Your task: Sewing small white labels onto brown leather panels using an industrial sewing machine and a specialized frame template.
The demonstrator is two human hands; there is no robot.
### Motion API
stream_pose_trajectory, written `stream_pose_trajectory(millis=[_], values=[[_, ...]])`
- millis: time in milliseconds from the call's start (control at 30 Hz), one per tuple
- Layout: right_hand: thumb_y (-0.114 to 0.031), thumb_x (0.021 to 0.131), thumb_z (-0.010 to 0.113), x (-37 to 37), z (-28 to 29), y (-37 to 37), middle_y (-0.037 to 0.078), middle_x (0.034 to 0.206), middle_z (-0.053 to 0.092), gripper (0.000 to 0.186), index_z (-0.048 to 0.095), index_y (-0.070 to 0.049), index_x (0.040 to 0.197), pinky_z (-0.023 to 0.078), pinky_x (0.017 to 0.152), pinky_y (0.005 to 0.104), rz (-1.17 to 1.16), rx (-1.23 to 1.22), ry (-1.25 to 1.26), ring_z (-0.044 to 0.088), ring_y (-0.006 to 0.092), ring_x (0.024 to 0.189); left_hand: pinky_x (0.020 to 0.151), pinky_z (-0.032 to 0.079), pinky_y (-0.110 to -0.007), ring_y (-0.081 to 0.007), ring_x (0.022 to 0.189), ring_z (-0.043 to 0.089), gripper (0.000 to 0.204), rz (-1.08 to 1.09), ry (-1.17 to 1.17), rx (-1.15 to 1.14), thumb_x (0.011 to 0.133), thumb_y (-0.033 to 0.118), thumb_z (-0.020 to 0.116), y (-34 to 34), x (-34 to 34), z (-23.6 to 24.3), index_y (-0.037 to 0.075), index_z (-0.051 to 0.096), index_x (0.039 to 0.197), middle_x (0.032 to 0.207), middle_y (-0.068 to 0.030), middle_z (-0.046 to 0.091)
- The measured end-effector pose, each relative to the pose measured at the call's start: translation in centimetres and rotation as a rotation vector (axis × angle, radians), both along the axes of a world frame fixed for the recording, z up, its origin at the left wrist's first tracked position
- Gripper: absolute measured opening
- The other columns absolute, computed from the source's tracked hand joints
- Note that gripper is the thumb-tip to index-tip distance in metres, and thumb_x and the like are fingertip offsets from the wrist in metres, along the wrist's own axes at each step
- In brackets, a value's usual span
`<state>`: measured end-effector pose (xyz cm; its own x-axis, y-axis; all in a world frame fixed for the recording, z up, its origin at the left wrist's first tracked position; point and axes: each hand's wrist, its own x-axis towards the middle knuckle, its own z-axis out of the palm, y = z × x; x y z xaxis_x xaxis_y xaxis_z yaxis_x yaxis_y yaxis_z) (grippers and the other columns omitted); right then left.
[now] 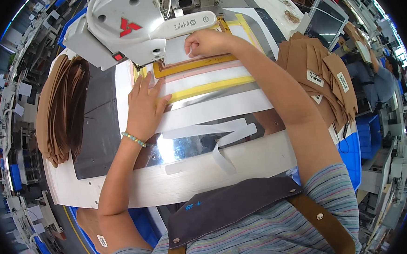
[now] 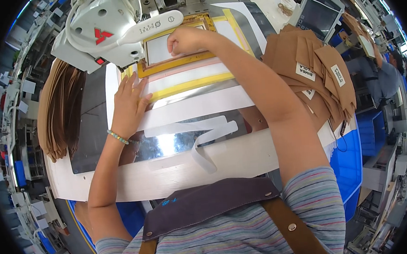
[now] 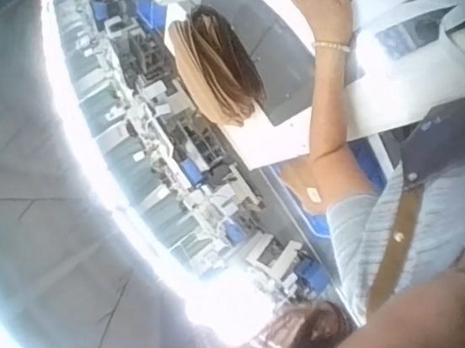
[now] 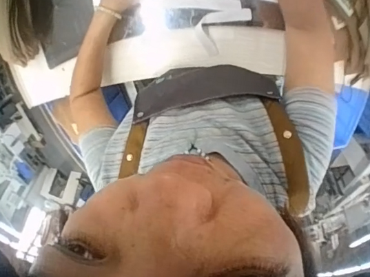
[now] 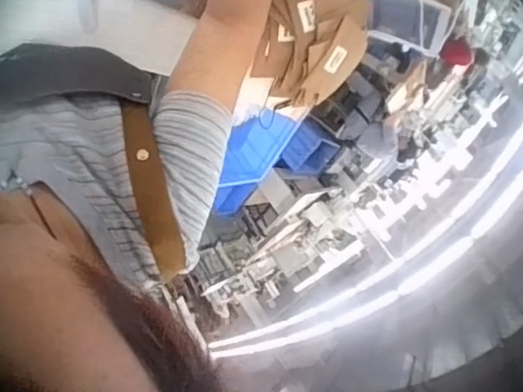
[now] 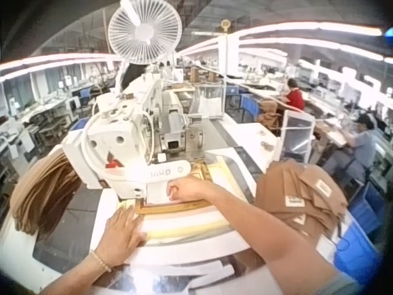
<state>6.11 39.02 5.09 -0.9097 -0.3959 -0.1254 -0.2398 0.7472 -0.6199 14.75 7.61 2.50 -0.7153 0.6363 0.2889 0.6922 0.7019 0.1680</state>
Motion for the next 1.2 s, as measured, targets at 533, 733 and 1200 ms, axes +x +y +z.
stream_pose_trajectory(millis=[533, 733, 1200], values=[[-0.019, 0.088, 0.081, 0.3, -0.8, -3.3, 0.003, 0.084, 0.073, 0.026, 0.076, -0.004, 0.108, 0.051, 0.068, 0.0308, -0.103, -0.158, 0.003, 0.066, 0.0133, 0.076, 0.128, 0.016, -0.057, -0.0461, 0.161, 0.022, 0.081, 0.012, -0.019, -0.087, 0.105, 0.066, 0.048, 0.8, -2.3, -2.3, 0.000, 0.054, 0.153, 0.170, -0.0322, 0.031], [-0.031, 0.093, 0.074, -0.4, 2.6, 1.3, 0.004, 0.095, 0.079, 0.030, 0.078, -0.007, 0.110, 0.054, 0.078, 0.0331, -0.082, 0.105, 0.041, 0.070, 0.0139, 0.092, 0.127, 0.019, -0.056, -0.0456, 0.159, 0.026, 0.078, 0.028, 0.004, -0.059, 0.105, 0.062, 0.051, 1.0, -2.3, -2.6, 0.000, 0.055, 0.152, 0.169, -0.0307, 0.032], [-0.020, 0.086, 0.077, 1.5, 2.6, 7.3, 0.001, 0.080, 0.074, 0.024, 0.077, -0.005, 0.105, 0.050, 0.072, 0.0319, -0.025, 0.118, -0.042, 0.066, 0.0136, 0.078, 0.127, 0.019, -0.052, -0.0418, 0.160, 0.027, 0.070, 0.037, 0.039, -0.075, 0.107, 0.052, 0.054, 1.1, -2.2, -2.6, 0.002, 0.053, 0.155, 0.172, -0.0263, 0.031]])
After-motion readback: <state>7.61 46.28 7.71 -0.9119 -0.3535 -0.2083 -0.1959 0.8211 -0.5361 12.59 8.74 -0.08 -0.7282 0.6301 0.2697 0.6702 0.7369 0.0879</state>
